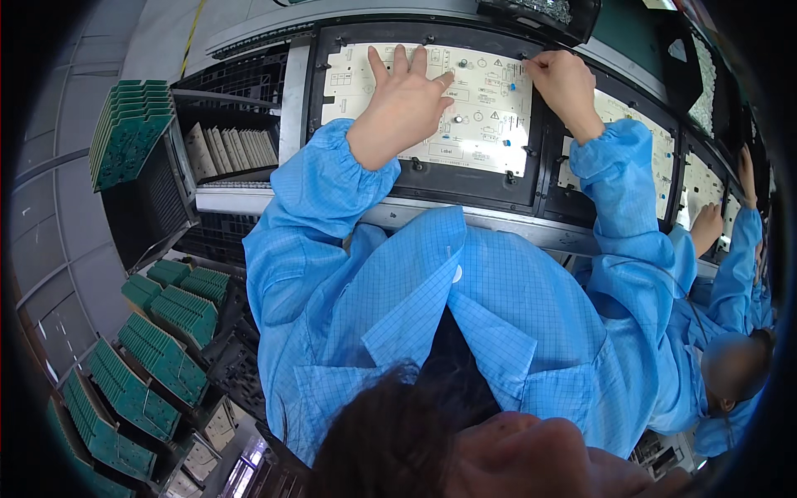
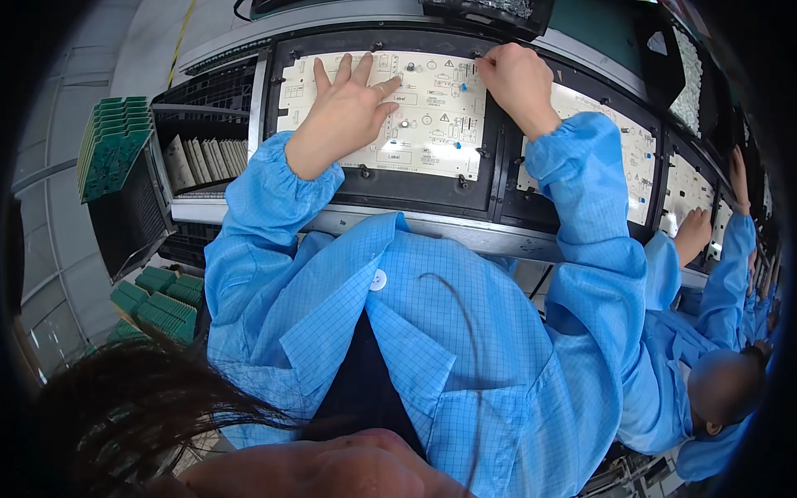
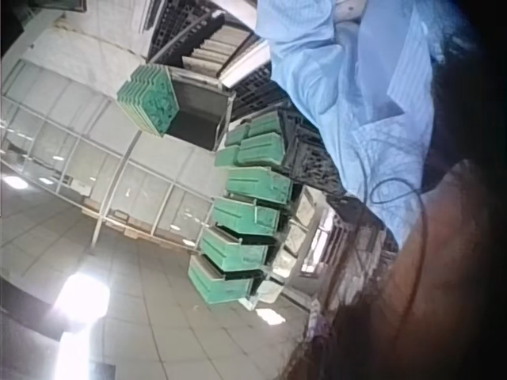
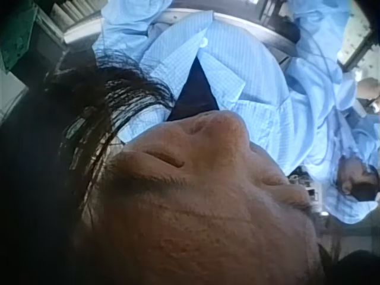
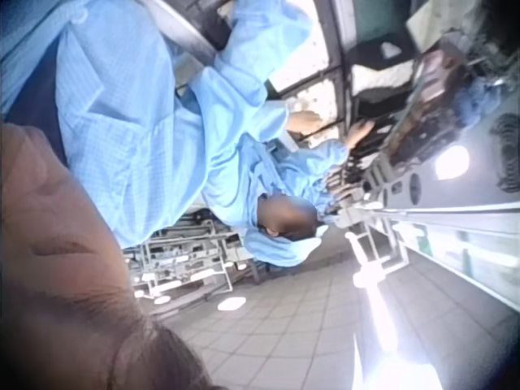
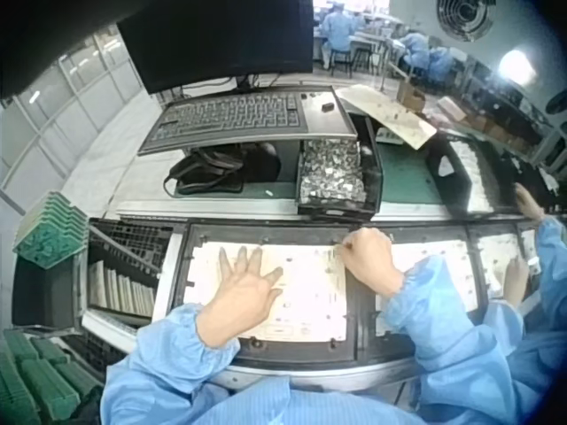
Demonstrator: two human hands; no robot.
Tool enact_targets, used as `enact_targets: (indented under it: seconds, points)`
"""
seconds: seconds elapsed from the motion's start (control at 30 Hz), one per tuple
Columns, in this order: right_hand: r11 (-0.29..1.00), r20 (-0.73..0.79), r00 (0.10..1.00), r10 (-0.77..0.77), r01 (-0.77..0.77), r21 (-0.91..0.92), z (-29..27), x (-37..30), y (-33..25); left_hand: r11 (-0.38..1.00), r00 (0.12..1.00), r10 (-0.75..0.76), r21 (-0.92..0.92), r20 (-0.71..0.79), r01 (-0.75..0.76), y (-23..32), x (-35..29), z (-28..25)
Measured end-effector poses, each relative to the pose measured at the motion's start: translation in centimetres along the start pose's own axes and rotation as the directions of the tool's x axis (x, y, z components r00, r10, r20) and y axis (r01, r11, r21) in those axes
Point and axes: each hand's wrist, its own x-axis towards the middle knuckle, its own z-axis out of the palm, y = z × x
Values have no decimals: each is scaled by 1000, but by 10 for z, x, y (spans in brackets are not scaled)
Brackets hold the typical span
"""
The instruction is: Manually placing electronic components onto circuit boards at an assembly station.
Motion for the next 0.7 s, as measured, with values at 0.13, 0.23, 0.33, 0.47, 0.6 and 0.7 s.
enact_targets:
  seconds: [0.13,0.23,0.33,0.47,0.6,0.7]
  points:
    - [934,-76,958,-277,287,211,-17,-6,26,999,998,14,-30,-60,-16,-1,-4,5]
    - [796,-39,854,-519,499,342,-18,-7,42,992,989,40,-113,-145,-57,-5,-7,15]
    - [781,2,842,-539,500,374,-10,-11,45,987,985,61,-139,-159,-83,-5,-4,17]
    - [834,-91,875,-475,481,270,-3,-11,36,987,984,55,-138,-171,-79,-7,-5,18]
    - [806,-10,858,-513,486,338,-17,1,34,990,982,62,-113,-176,-82,-9,-7,21]
    - [842,-235,838,-493,528,114,-66,30,4,990,981,81,-96,-176,-99,-11,-6,20]
